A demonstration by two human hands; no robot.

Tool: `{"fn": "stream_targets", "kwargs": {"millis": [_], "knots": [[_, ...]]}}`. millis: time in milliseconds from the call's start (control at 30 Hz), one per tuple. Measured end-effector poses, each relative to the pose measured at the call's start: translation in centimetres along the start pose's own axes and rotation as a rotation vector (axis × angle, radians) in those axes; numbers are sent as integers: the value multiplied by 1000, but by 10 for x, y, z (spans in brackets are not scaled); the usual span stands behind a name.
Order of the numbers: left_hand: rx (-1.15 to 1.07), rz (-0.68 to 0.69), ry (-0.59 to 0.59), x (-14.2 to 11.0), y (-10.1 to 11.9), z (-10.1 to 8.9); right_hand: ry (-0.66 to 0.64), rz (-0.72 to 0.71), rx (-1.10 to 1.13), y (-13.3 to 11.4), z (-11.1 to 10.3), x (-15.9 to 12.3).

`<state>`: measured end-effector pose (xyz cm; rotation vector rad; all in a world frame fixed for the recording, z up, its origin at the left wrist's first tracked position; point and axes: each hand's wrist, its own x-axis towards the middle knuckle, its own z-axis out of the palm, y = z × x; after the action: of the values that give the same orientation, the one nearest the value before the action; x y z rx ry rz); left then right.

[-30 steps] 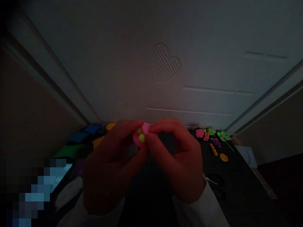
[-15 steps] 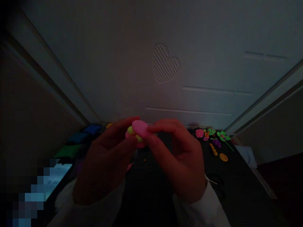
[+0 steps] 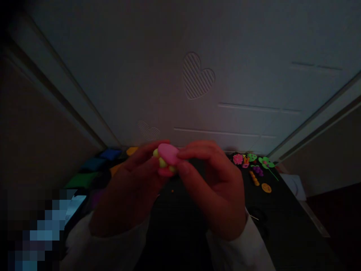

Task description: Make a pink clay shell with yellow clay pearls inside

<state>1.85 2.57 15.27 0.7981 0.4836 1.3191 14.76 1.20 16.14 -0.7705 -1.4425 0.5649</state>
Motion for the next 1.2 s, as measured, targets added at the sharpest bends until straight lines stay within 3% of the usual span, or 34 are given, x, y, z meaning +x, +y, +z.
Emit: {"fn": "stream_targets", "kwargs": {"millis": [133, 833, 1200], "knots": [[-65, -47, -15, 2, 0, 1, -4, -4, -6, -1, 0, -1], [12, -4, -16, -1, 0, 3, -2, 31, -127, -2, 3, -1], [-131, -65, -70, -2, 1, 3, -34, -13, -12, 0, 0, 0]]}}
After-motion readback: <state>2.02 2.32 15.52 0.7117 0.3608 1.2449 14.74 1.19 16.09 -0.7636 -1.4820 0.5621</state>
